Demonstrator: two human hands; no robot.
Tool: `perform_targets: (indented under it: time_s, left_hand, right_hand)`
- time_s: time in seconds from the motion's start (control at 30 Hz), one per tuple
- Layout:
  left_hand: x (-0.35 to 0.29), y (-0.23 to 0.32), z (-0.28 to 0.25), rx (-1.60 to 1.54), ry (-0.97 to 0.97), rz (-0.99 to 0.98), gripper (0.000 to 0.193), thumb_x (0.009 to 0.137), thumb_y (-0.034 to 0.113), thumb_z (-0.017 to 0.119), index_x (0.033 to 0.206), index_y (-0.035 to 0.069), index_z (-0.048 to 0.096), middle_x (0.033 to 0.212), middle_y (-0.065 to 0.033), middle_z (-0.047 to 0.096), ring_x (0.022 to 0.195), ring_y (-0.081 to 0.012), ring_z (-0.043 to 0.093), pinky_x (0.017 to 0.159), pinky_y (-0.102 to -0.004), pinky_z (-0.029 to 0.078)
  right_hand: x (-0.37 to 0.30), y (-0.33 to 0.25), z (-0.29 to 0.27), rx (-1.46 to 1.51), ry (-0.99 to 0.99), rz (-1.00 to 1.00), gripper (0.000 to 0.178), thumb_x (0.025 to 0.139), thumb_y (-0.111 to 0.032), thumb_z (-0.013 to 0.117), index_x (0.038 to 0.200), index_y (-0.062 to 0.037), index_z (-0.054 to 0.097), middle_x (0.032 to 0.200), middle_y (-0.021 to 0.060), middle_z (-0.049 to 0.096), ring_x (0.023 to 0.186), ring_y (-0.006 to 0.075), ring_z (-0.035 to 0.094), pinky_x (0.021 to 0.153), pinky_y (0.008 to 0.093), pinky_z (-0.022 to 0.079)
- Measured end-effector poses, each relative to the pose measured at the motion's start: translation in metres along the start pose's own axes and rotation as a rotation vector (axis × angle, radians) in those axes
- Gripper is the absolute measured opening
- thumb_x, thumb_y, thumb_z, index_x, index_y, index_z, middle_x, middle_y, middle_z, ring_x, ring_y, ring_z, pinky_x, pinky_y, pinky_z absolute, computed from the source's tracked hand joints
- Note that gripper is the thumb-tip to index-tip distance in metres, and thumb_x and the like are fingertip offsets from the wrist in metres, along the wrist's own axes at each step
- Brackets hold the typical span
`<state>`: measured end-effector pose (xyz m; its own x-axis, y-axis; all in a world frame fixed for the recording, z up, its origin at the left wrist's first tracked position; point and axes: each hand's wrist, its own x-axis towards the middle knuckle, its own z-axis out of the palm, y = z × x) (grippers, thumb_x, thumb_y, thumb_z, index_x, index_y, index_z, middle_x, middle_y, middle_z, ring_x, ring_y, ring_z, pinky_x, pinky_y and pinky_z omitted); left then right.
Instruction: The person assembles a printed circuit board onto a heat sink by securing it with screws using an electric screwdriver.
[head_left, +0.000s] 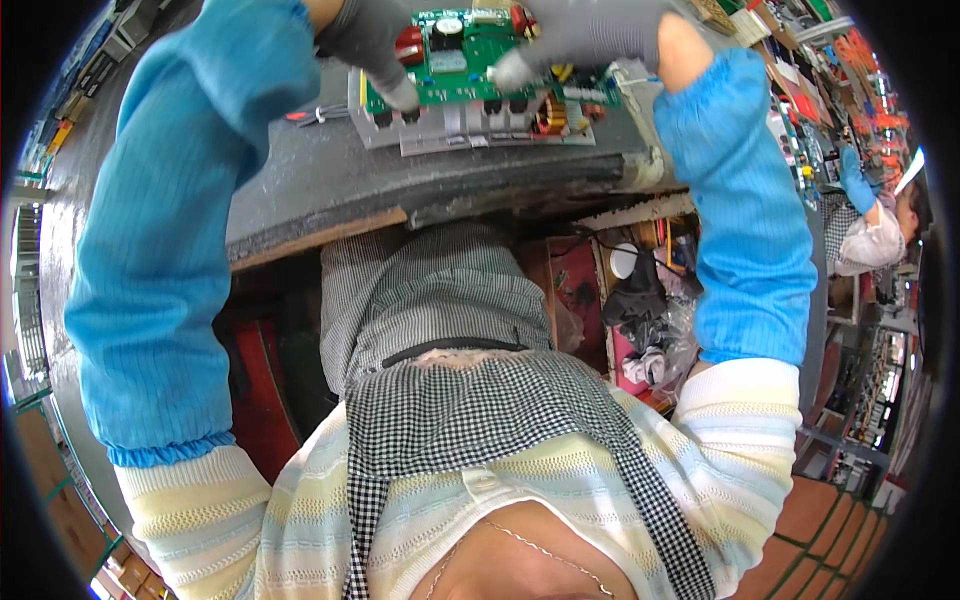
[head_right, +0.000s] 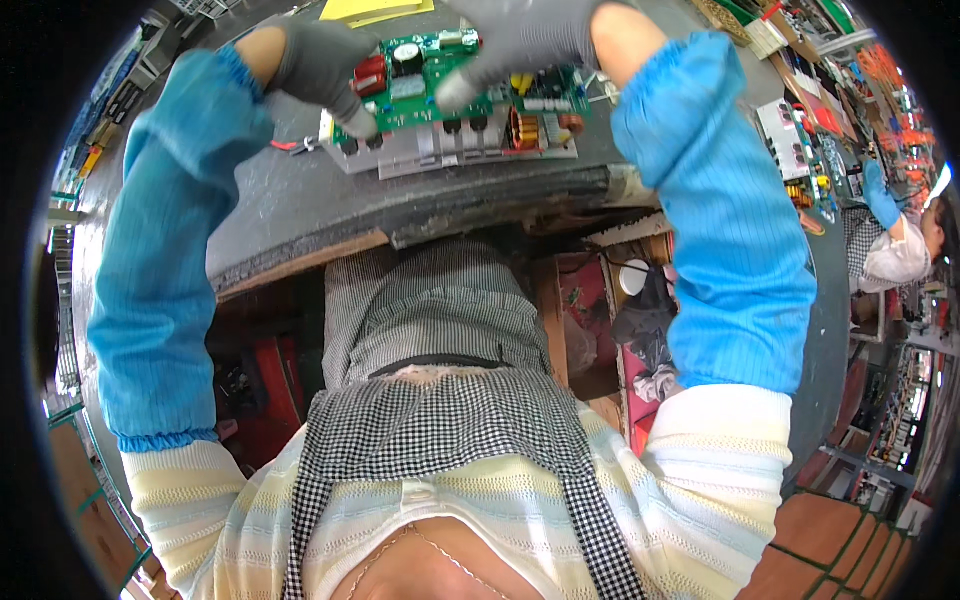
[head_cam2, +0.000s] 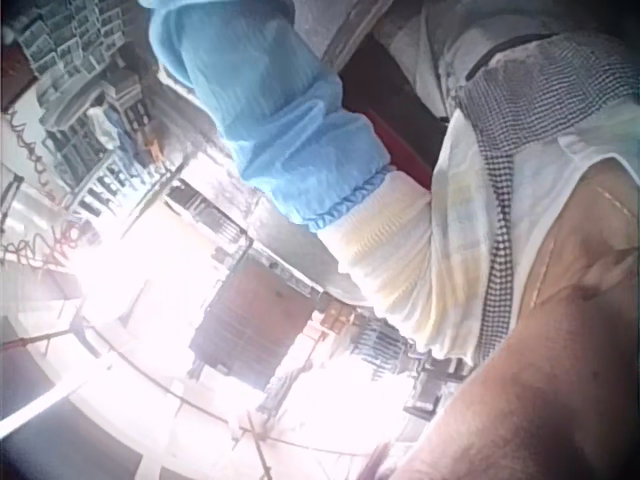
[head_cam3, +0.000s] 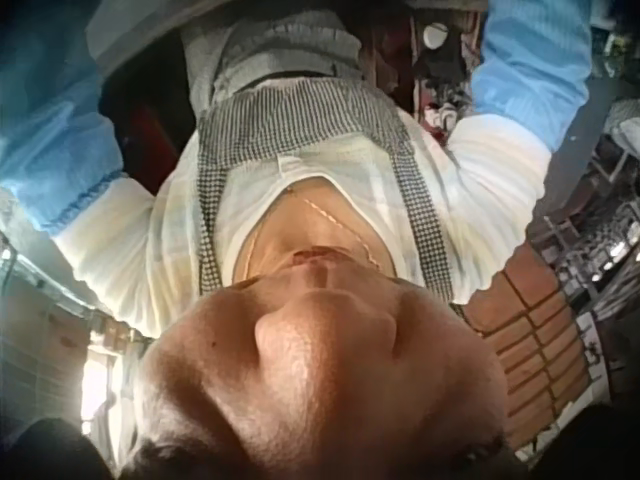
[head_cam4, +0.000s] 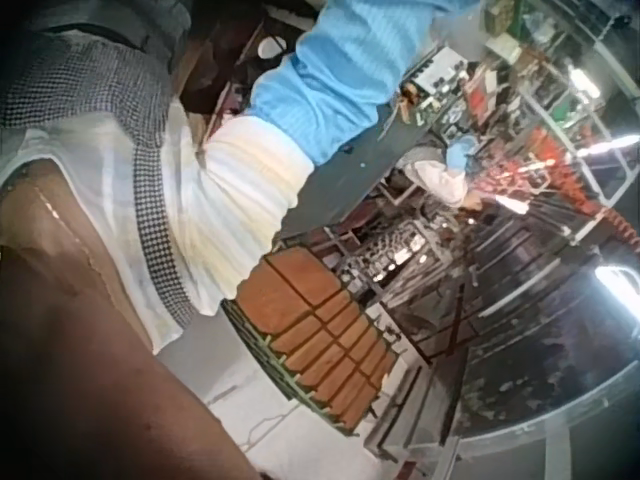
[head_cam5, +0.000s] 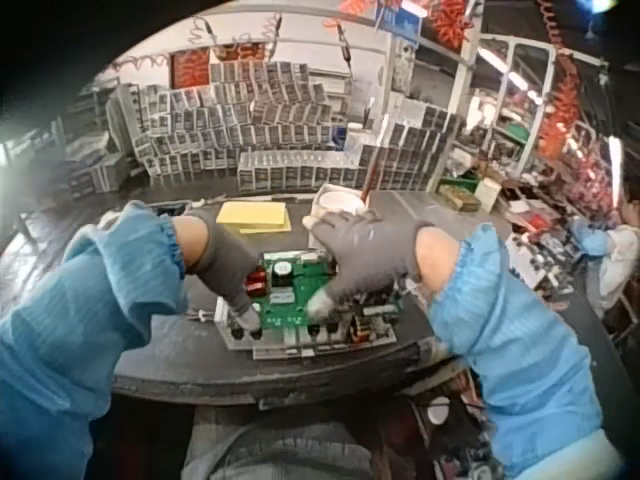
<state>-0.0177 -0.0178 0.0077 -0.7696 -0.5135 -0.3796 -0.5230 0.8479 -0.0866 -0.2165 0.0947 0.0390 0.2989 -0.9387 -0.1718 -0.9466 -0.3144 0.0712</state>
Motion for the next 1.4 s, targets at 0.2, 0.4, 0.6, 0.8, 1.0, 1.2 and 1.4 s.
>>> perform_targets:
  time_s: [0.2, 0.4, 0.6, 0.8, 1.0, 1.2, 1.4]
  left_hand:
    - [-0.01, 0.005, -0.018, 0.059, -0.329, -0.155, 0.085, 0.078, 0.061, 0.076, 0.131, -0.003, 0.057, 0.115, -0.0198, 0.068, 0.102, -0.0338, 0.066, 0.089, -0.0442, 0.051]
    - [-0.011, 0.014, -0.015, -0.086, -0.194, -0.181, 0.111, 0.062, 0.052, 0.091, 0.147, -0.001, 0.043, 0.138, -0.0236, 0.057, 0.13, -0.0364, 0.054, 0.11, -0.0436, 0.042]
    - [-0.023, 0.003, -0.003, -0.334, -0.153, -0.075, 0.103, 0.063, 0.051, 0.091, 0.143, 0.003, 0.048, 0.127, -0.0215, 0.063, 0.12, -0.0333, 0.06, 0.102, -0.0409, 0.046]
    - [-0.04, -0.018, 0.028, -0.458, 0.12, 0.066, 0.109, 0.066, 0.06, 0.087, 0.146, -0.001, 0.043, 0.135, -0.0266, 0.057, 0.129, -0.0372, 0.054, 0.105, -0.0433, 0.045]
    - [-0.045, -0.084, 0.094, -1.017, 0.654, 0.112, 0.107, 0.077, 0.069, 0.074, 0.149, -0.002, 0.039, 0.141, -0.0268, 0.052, 0.134, -0.0356, 0.049, 0.111, -0.0411, 0.041]
    - [-0.092, -0.101, 0.123, -1.161, 0.935, 0.064, 0.089, 0.088, 0.061, 0.068, 0.148, 0.0, 0.044, 0.143, -0.0179, 0.054, 0.131, -0.0271, 0.051, 0.113, -0.037, 0.038]
    - [-0.099, -0.043, 0.117, -1.382, 1.088, 0.268, 0.049, 0.093, 0.022, 0.073, 0.135, 0.003, 0.059, 0.126, -0.0067, 0.066, 0.112, -0.0146, 0.062, 0.097, -0.0291, 0.052]
  right_hand:
    - [0.007, -0.009, -0.026, 0.178, 0.028, 0.024, 0.12, 0.074, -0.064, 0.076, 0.155, 0.0054, 0.022, 0.161, 0.0242, 0.027, 0.148, 0.0357, 0.029, 0.12, 0.0413, 0.028]
    - [0.015, -0.03, -0.014, 0.125, -0.08, -0.041, 0.127, 0.07, -0.054, 0.087, 0.157, 0.0033, 0.015, 0.156, 0.027, 0.034, 0.141, 0.0382, 0.04, 0.114, 0.0439, 0.037]
    - [0.053, -0.04, 0.024, 0.247, -0.041, -0.103, 0.14, 0.056, -0.046, 0.095, 0.161, -0.0082, 0.01, 0.144, 0.0285, 0.05, 0.131, 0.0376, 0.054, 0.108, 0.0424, 0.045]
    - [0.049, -0.047, 0.015, 0.307, -0.157, -0.105, 0.14, 0.059, -0.027, 0.094, 0.161, -0.0115, 0.0, 0.141, 0.0295, 0.051, 0.13, 0.0366, 0.055, 0.105, 0.0414, 0.048]
    - [0.054, -0.04, -0.014, 0.262, -0.136, -0.16, 0.122, 0.062, -0.03, 0.085, 0.159, -0.0031, 0.017, 0.136, 0.0281, 0.054, 0.117, 0.0345, 0.062, 0.095, 0.0368, 0.051]
    - [0.033, -0.012, -0.075, 0.132, 0.015, -0.15, 0.102, 0.071, -0.036, 0.084, 0.153, -0.003, 0.033, 0.11, 0.0206, 0.067, 0.103, 0.0275, 0.067, 0.091, 0.0356, 0.053]
    - [-0.052, 0.035, -0.126, 0.619, 0.156, -0.23, 0.096, 0.071, -0.032, 0.085, 0.149, -0.0012, 0.039, 0.129, 0.015, 0.061, 0.108, 0.0221, 0.065, 0.09, 0.0361, 0.054]
